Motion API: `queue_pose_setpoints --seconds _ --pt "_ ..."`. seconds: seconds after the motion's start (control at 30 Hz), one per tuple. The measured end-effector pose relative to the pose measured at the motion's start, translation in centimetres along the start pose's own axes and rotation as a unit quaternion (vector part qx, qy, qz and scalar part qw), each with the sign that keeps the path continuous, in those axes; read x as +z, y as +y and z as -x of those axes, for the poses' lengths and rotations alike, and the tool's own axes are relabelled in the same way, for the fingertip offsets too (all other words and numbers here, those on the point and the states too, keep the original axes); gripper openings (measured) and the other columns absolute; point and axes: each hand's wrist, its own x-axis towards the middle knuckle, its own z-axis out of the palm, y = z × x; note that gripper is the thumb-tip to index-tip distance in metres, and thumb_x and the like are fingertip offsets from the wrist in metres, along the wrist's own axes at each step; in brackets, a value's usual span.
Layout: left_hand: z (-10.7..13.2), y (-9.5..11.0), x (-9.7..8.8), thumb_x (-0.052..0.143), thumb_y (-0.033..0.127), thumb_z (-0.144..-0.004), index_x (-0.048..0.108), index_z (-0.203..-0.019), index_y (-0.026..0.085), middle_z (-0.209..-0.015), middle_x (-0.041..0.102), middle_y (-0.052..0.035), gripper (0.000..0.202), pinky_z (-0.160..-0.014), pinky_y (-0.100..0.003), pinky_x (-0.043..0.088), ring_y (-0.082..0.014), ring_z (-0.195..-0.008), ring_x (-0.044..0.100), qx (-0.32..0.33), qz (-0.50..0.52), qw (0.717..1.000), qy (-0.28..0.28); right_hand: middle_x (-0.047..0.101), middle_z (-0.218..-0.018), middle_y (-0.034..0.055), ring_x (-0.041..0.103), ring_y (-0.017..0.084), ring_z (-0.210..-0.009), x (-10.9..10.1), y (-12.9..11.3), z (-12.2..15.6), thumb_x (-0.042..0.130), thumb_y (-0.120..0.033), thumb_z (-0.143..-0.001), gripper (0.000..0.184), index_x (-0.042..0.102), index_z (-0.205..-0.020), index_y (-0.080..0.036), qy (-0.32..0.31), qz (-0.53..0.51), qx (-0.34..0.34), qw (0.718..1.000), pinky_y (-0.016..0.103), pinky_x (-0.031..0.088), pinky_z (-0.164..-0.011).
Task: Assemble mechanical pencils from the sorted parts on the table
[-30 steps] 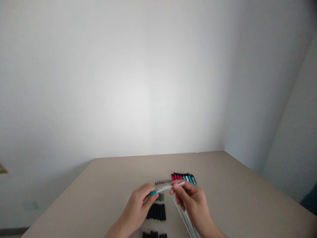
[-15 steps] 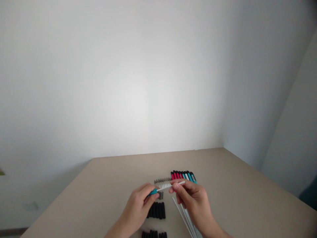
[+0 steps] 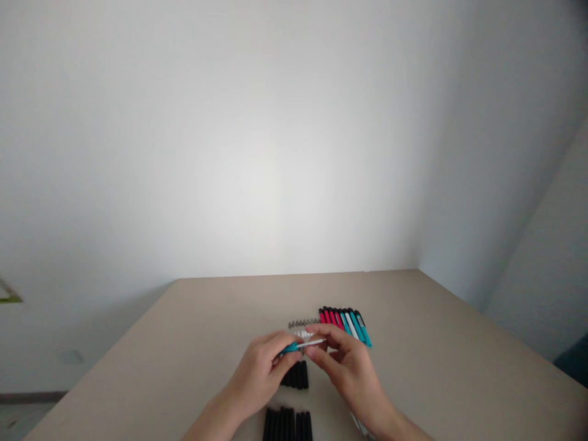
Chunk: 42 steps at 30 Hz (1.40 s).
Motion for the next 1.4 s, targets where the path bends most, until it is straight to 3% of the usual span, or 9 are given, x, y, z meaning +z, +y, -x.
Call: queue_pose_setpoints --seconds 0.27,0.43,0.7,1.07,1.2,1.4 --pt "0.15 0.11 0.10 0.050 0.031 -0.092 0.067 -0.091 0.018 -0.074 0.062 -0.0010 0.021 -0.059 -0.019 0.038 -0.0115 -0.066 0.054 0.007 -0.011 1.000 -0.006 0.071 -0.077 0.0052 0.062 0.017 -0.069 0.11 -0.38 0.20 0.067 -0.043 -0.078 0.025 0.072 -0.078 -0.019 0.026 0.060 -0.036 0.997 0.026 0.047 -0.064" --pt "0.15 -0.01 0.12 0.050 0.030 -0.092 0.067 -0.093 0.019 -0.073 0.062 -0.0006 0.020 -0.059 -0.019 0.038 -0.0110 -0.064 0.054 0.013 -0.011 1.000 -0.002 0.071 -0.076 0.0045 0.062 0.018 -0.070 0.17 -0.45 0.09 0.067 -0.043 -0.078 0.025 0.071 -0.076 -0.019 0.037 0.061 -0.051 0.996 0.025 0.047 -0.065" --pt "0.16 0.23 -0.23 0.047 0.030 -0.094 0.064 -0.112 0.021 -0.094 0.069 -0.0053 0.027 -0.074 -0.021 0.046 -0.0147 -0.082 0.062 0.026 0.037 0.999 -0.016 0.067 -0.069 0.0031 0.057 0.015 -0.063 0.30 -0.89 -0.01 0.065 -0.045 -0.079 0.028 0.069 -0.074 -0.018 0.067 0.066 -0.036 0.995 0.024 0.043 -0.059" --pt "0.21 0.38 -0.34 0.046 0.027 -0.094 0.067 -0.102 0.021 -0.085 0.067 -0.0025 0.023 -0.069 -0.019 0.044 -0.0125 -0.075 0.061 0.021 0.010 1.000 -0.018 0.067 -0.069 0.0025 0.058 0.015 -0.067 0.17 -0.98 -0.07 0.066 -0.041 -0.078 0.026 0.067 -0.071 -0.016 0.018 0.033 -0.016 0.999 0.023 0.043 -0.062" --pt "0.33 0.30 -0.25 0.046 0.029 -0.094 0.066 -0.098 0.019 -0.080 0.066 -0.0027 0.023 -0.066 -0.020 0.043 -0.0123 -0.070 0.058 0.024 -0.010 0.999 -0.027 0.065 -0.068 0.0022 0.056 0.014 -0.064 0.21 -0.94 -0.08 0.065 -0.042 -0.079 0.028 0.066 -0.072 -0.016 0.034 0.048 -0.019 0.998 0.023 0.042 -0.060" --pt "0.16 0.40 -0.35 0.044 0.028 -0.094 0.065 -0.099 0.020 -0.086 0.068 -0.0032 0.023 -0.070 -0.020 0.044 -0.0133 -0.076 0.060 0.016 0.004 1.000 -0.024 0.065 -0.066 0.0024 0.054 0.014 -0.062 0.24 -0.72 -0.03 0.063 -0.044 -0.079 0.029 0.067 -0.072 -0.016 0.035 0.080 -0.012 0.996 0.024 0.040 -0.058"
